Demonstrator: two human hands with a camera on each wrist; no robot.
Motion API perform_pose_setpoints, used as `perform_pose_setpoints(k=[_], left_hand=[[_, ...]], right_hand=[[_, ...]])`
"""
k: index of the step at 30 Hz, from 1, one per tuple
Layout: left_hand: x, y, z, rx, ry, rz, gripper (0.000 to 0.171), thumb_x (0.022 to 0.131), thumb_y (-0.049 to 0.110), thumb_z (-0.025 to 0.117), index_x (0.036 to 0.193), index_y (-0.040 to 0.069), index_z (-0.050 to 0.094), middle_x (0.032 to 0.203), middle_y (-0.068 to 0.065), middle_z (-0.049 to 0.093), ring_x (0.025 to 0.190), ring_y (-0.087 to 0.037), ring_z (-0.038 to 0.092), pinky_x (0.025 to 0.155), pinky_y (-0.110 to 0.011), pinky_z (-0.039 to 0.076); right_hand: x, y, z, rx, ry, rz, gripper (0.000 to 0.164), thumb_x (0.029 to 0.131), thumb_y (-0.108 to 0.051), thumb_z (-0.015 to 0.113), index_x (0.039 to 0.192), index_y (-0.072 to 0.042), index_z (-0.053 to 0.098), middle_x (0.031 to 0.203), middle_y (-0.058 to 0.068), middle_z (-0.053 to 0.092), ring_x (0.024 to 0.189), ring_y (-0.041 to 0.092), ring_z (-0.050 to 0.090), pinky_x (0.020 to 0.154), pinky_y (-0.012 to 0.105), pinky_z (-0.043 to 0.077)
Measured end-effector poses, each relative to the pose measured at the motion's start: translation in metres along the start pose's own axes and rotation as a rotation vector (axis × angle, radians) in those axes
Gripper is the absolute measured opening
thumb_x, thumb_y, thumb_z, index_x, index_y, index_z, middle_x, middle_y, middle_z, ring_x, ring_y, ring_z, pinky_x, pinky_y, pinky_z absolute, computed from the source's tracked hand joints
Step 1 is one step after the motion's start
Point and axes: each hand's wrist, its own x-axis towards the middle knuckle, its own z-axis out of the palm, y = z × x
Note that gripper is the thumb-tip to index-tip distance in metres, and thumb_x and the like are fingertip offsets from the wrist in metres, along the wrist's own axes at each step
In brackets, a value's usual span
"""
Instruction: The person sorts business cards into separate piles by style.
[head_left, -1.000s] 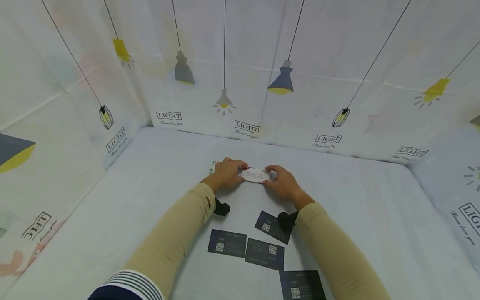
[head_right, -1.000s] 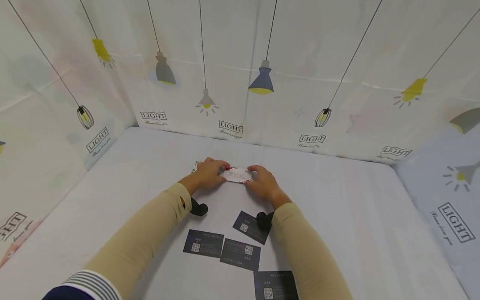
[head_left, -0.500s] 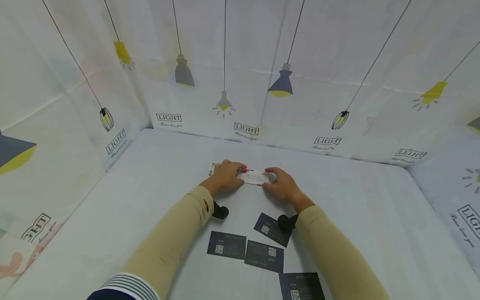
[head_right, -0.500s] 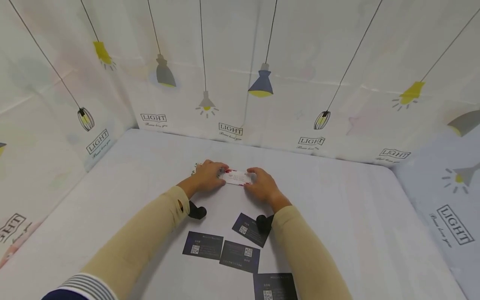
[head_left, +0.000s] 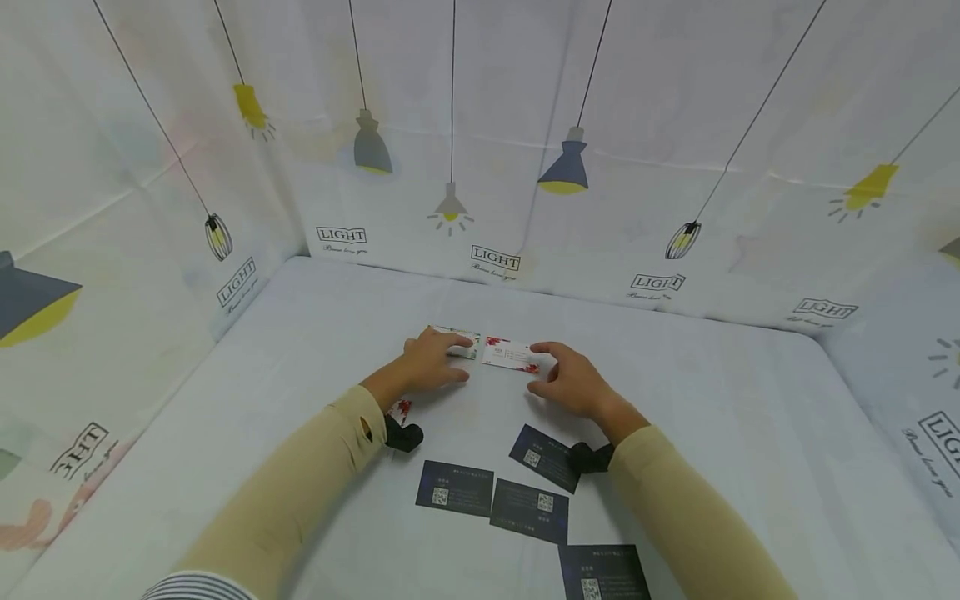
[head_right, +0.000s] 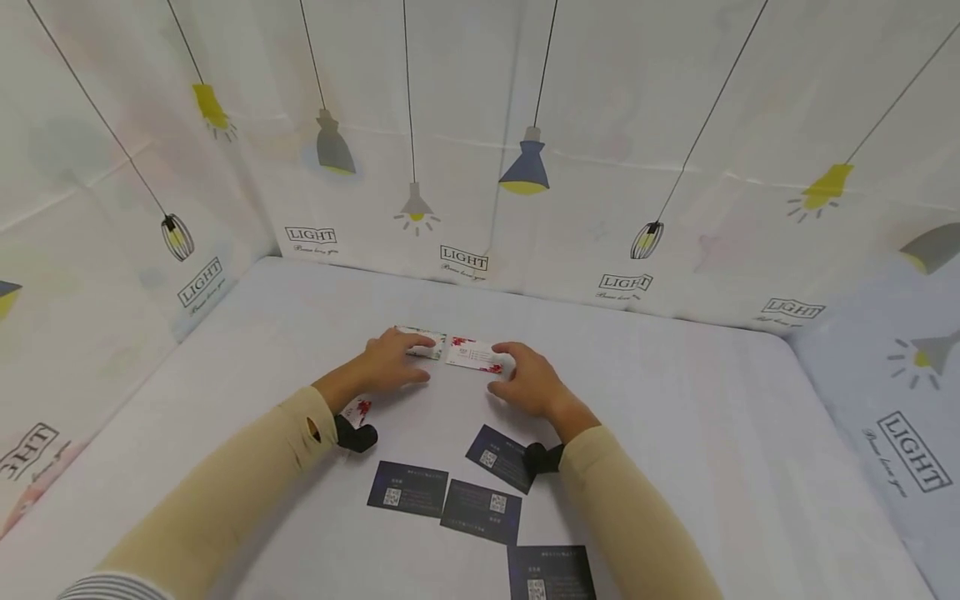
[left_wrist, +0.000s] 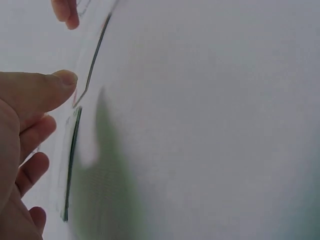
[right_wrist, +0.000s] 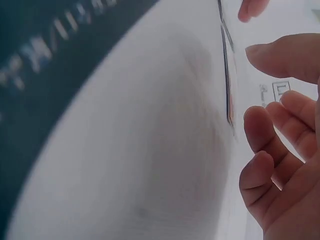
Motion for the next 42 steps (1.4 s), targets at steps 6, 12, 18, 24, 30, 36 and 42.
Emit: perform_pose_setpoints(k=[6,12,18,24,30,36,42], left_hand=[[-0.031,-0.006,-0.008,-0.009,-0.007,0.035,0.061,0.086,0.042,0.078,0.14,0.021,0.059,0.139,0.0,0.059,0.133,-0.028,0.04,0.097,-0.051,0.028],[-0.064,-0.016,-0.018,-0.008,-0.037,0.056,0.064,0.084,0.041,0.08,0.141,0.019,0.059,0.14,-0.004,0.057,0.133,-0.027,0.041,0.096,-0.051,0.029],[-0.092,-0.033,-0.021,-0.028,-0.062,0.061,0.065,0.084,0.04,0.08,0.14,0.017,0.058,0.139,-0.003,0.056,0.133,-0.028,0.041,0.097,-0.052,0.029],[-0.11,-0.047,-0.022,-0.037,-0.055,0.058,0.07,0.08,0.039,0.083,0.141,0.015,0.057,0.139,-0.003,0.056,0.133,-0.029,0.04,0.096,-0.055,0.028],[-0.127,-0.051,-0.027,-0.032,-0.048,0.046,0.08,0.076,0.037,0.087,0.144,0.012,0.053,0.143,-0.007,0.053,0.134,-0.032,0.04,0.096,-0.056,0.029],[-0.142,-0.057,-0.028,-0.025,-0.035,0.041,0.085,0.073,0.035,0.089,0.145,0.011,0.051,0.144,-0.007,0.052,0.133,-0.034,0.04,0.098,-0.058,0.029],[-0.153,-0.062,-0.025,-0.027,-0.015,0.038,0.082,0.073,0.031,0.088,0.143,0.009,0.052,0.143,-0.009,0.052,0.13,-0.035,0.042,0.094,-0.057,0.03]], right_hand=[[-0.009,-0.011,0.005,-0.011,-0.046,-0.041,0.065,0.087,-0.026,0.076,0.145,-0.011,0.05,0.09,0.006,0.059,0.078,0.021,0.055,0.067,0.035,0.047],[-0.018,-0.028,0.005,-0.007,-0.071,-0.119,0.064,0.086,-0.023,0.077,0.142,-0.006,0.052,0.1,0.01,0.061,0.081,0.021,0.055,0.066,0.036,0.047],[-0.024,-0.048,0.012,-0.003,-0.127,-0.169,0.064,0.085,-0.024,0.075,0.142,-0.005,0.052,0.106,0.013,0.061,0.084,0.02,0.055,0.068,0.036,0.046],[-0.023,-0.067,0.026,0.017,-0.181,-0.228,0.063,0.084,-0.024,0.076,0.14,-0.005,0.053,0.116,0.011,0.061,0.083,0.017,0.054,0.066,0.034,0.047],[-0.02,-0.086,0.04,0.013,-0.234,-0.257,0.063,0.084,-0.025,0.077,0.14,-0.006,0.054,0.099,0.01,0.061,0.081,0.017,0.053,0.067,0.033,0.046],[-0.013,-0.098,0.058,-0.003,-0.258,-0.277,0.063,0.085,-0.027,0.076,0.141,-0.008,0.054,0.09,0.006,0.06,0.079,0.016,0.053,0.07,0.033,0.045],[-0.004,-0.109,0.081,0.035,-0.289,-0.231,0.062,0.087,-0.029,0.076,0.143,-0.013,0.053,0.095,0.003,0.062,0.081,0.015,0.057,0.073,0.031,0.047]])
